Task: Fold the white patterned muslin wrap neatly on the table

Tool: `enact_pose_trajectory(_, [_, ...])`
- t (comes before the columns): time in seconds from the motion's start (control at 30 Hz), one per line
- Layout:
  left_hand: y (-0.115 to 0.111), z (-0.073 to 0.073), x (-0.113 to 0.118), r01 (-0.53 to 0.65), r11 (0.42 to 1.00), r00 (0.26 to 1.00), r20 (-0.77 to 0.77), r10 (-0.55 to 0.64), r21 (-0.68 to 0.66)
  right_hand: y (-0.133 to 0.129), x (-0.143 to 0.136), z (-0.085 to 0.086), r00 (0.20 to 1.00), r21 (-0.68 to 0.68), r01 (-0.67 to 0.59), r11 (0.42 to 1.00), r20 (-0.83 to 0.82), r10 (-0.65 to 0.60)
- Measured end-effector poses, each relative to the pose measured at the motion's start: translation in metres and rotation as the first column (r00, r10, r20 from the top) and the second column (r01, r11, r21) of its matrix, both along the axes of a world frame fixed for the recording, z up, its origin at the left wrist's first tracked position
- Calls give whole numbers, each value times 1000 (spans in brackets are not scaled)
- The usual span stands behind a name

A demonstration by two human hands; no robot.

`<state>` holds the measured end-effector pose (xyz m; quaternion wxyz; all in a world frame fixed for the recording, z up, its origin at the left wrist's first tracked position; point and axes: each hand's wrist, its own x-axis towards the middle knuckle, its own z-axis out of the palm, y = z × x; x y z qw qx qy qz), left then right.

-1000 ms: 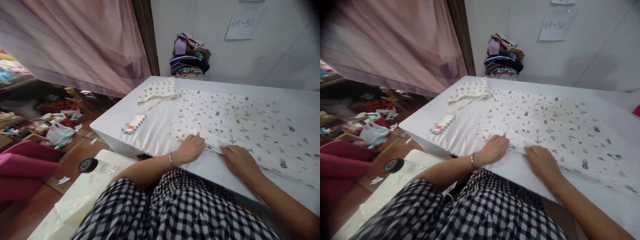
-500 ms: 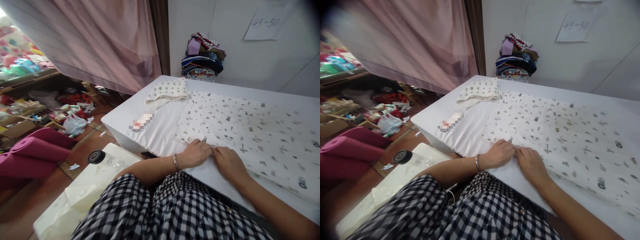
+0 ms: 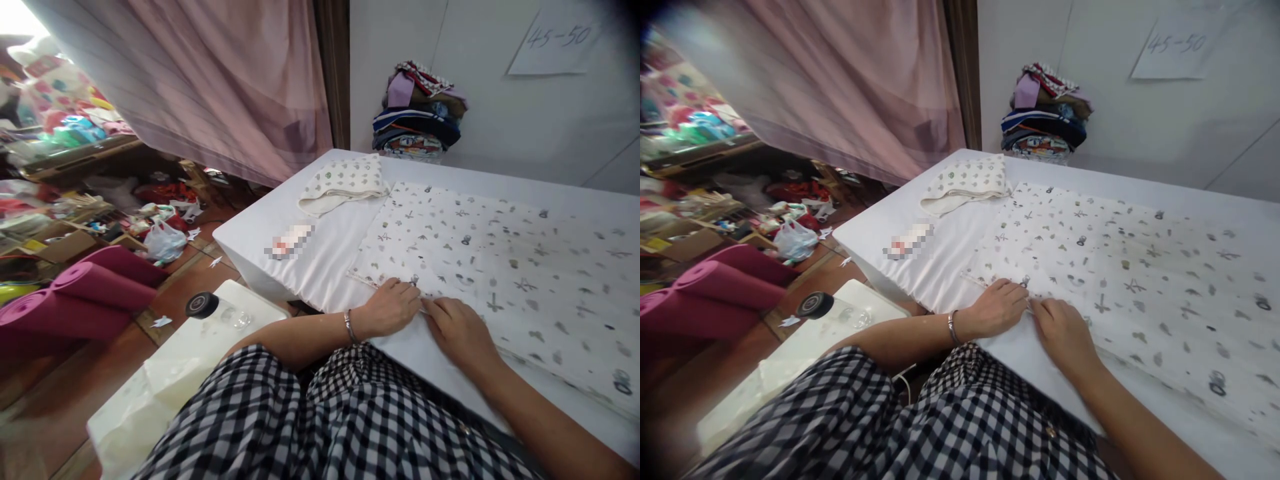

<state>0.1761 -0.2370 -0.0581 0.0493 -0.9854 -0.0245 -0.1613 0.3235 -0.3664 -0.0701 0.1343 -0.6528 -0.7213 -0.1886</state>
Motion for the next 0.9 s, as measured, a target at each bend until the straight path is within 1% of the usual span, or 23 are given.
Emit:
enact_pose_trajectory(0.07, [3, -1, -2, -18, 1000, 1000, -12, 17, -14, 1, -1, 0, 1000, -7, 6, 1000, 27, -6])
enact_pose_trajectory(0.13, [7, -1, -7, -36, 998, 999, -16, 35, -56, 1, -1, -1, 999, -11, 10, 1000, 41, -10])
enact_pose_trajectory(0.23, [19, 2, -22, 11, 989, 1000, 14, -9, -145, 1, -2, -1, 999, -32, 14, 999, 50, -12])
enact_pose_trajectory(0.27, [24, 3, -30, 4, 984, 999, 42, 3, -177, 1, -2, -1, 999, -43, 15, 999, 50, -13])
enact_pose_trajectory(0.3, [30, 4, -38, -28, 977, 996, 78, 46, -211, 1, -2, -1, 999, -52, 14, 999, 46, -12])
enact_pose_trajectory(0.33, [36, 5, -48, -87, 965, 986, 117, 119, -249, 1, -3, 0, 999, -58, 13, 998, 38, -11])
enact_pose_trajectory(0.4, [48, 6, -67, -233, 917, 940, 166, 298, -325, 2, -3, 2, 1000, -67, 8, 998, 12, -8])
enact_pose_trajectory(0.43, [52, 6, -75, -288, 891, 917, 167, 362, -351, 2, -3, 3, 1000, -72, 8, 997, -2, -8])
enact_pose_trajectory(0.47, [56, 7, -83, -325, 873, 903, 154, 401, -364, 3, -4, 4, 1000, -81, 9, 997, -15, -11])
enact_pose_trajectory(0.5, [58, 7, -89, -345, 865, 901, 131, 415, -365, 3, -4, 5, 1000, -91, 13, 996, -24, -15])
enact_pose_trajectory(0.57, [60, 7, -96, -344, 874, 916, 82, 393, -342, 4, -5, 6, 999, -112, 26, 993, -24, -29])
enact_pose_trajectory(0.63, [60, 9, -97, -327, 892, 932, 49, 359, -312, 4, -5, 7, 999, -127, 41, 991, -9, -42])
enact_pose_trajectory(0.73, [64, 13, -92, -330, 899, 937, 12, 348, -289, 5, -6, 10, 998, -140, 54, 989, -11, -56])
enact_pose_trajectory(0.9, [76, 21, -83, -340, 907, 940, -109, 323, -249, 7, -5, 16, 993, -195, 69, 978, -85, -87])
